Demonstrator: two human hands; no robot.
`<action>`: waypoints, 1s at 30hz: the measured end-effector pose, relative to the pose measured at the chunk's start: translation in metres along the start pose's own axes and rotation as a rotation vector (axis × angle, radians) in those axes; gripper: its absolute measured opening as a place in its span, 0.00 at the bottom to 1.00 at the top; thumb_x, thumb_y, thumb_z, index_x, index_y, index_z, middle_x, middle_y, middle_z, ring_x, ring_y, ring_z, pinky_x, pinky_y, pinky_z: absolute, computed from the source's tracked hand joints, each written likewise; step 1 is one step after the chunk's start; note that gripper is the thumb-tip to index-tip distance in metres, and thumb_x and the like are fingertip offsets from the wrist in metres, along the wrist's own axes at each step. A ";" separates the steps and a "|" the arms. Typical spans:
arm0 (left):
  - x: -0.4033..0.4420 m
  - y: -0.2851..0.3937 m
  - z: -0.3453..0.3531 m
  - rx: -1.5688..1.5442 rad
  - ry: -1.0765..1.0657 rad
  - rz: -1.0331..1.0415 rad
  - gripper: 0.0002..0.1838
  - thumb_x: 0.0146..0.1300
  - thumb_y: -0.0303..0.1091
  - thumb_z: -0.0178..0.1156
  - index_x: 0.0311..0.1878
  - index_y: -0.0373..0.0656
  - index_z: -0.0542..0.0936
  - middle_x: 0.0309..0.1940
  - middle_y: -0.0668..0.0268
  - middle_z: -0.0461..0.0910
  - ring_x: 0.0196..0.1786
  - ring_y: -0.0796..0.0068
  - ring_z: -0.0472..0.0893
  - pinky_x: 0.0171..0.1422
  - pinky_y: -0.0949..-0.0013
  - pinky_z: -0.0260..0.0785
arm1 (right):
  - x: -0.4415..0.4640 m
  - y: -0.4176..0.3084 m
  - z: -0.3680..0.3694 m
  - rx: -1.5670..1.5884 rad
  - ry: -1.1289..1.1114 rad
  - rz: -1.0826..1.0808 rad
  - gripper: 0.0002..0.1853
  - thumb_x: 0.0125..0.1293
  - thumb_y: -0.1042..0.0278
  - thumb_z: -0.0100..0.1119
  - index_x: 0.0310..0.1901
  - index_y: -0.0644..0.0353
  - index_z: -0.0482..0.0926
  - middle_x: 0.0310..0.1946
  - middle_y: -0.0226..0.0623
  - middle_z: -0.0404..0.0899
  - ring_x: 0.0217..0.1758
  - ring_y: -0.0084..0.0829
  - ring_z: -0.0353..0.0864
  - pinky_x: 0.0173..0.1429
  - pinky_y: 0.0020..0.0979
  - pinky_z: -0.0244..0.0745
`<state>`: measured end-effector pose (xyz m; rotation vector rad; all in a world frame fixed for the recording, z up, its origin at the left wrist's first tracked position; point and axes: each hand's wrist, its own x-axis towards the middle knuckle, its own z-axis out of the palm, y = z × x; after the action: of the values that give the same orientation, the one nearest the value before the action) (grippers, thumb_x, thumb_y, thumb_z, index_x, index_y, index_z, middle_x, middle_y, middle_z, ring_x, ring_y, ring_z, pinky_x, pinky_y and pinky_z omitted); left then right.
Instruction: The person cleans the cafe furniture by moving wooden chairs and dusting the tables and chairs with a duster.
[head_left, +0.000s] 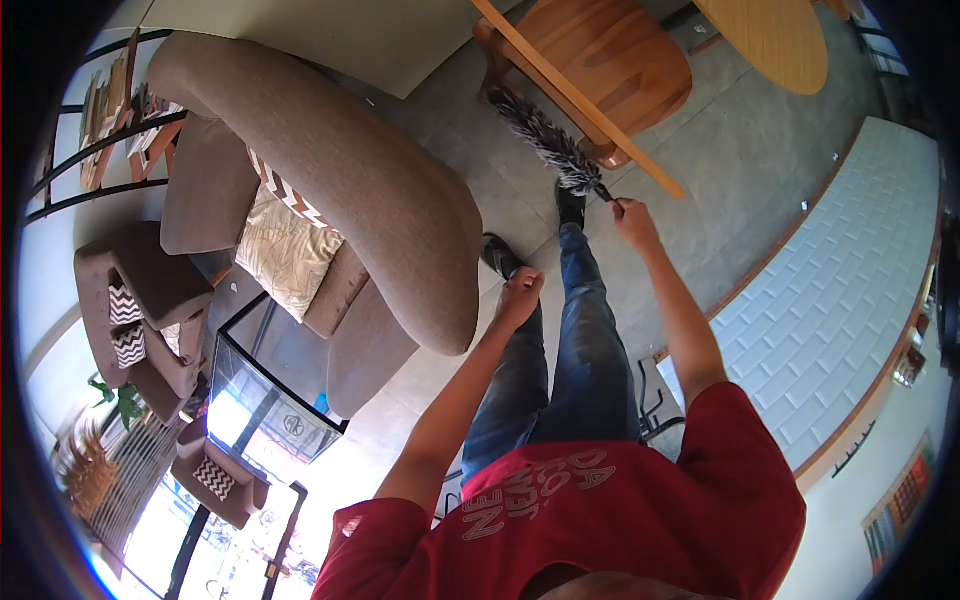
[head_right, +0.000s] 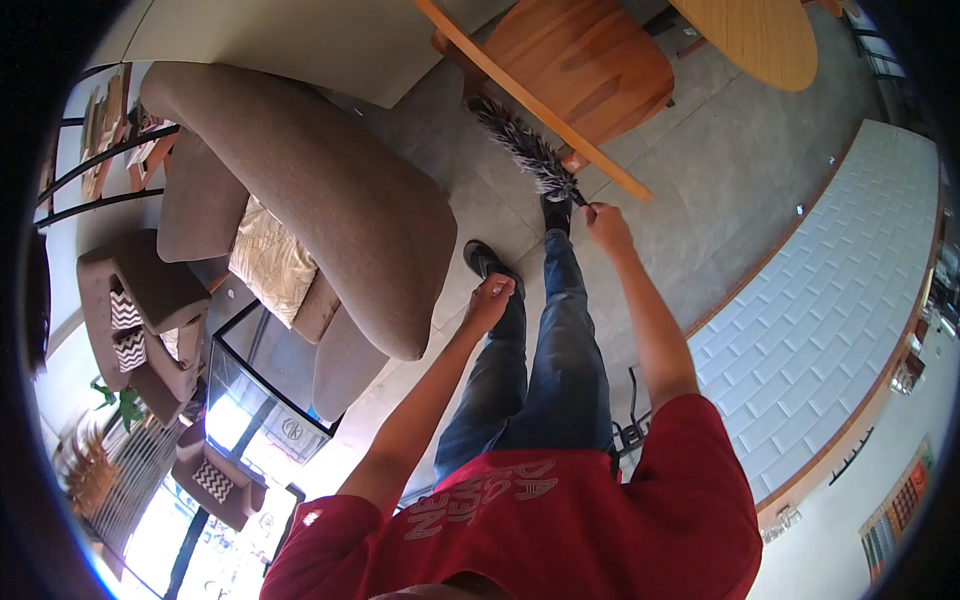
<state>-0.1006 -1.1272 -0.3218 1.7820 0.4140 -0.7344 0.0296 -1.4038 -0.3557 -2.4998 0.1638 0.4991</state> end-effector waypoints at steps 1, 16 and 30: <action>-0.004 -0.004 0.000 0.004 -0.007 -0.003 0.16 0.67 0.46 0.57 0.43 0.42 0.78 0.37 0.55 0.84 0.43 0.56 0.84 0.48 0.59 0.74 | -0.001 0.006 -0.005 0.002 0.000 0.009 0.13 0.68 0.63 0.55 0.33 0.67 0.80 0.29 0.57 0.79 0.36 0.60 0.78 0.39 0.48 0.73; -0.021 -0.007 0.005 -0.007 0.015 0.000 0.17 0.68 0.45 0.56 0.44 0.39 0.78 0.40 0.55 0.84 0.46 0.57 0.83 0.50 0.58 0.74 | 0.000 0.044 -0.010 -0.427 -0.285 0.170 0.14 0.68 0.58 0.54 0.40 0.62 0.81 0.40 0.52 0.82 0.42 0.54 0.83 0.47 0.49 0.78; -0.038 -0.034 0.110 0.090 -0.001 -0.091 0.14 0.67 0.42 0.57 0.45 0.41 0.80 0.37 0.56 0.85 0.44 0.60 0.84 0.50 0.61 0.74 | -0.017 0.120 0.007 -0.407 -0.370 0.232 0.13 0.67 0.58 0.54 0.42 0.58 0.82 0.40 0.46 0.84 0.42 0.50 0.84 0.49 0.47 0.79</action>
<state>-0.1799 -1.2168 -0.3430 1.8562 0.4706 -0.8286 -0.0154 -1.4991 -0.4170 -2.7307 0.2264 1.1815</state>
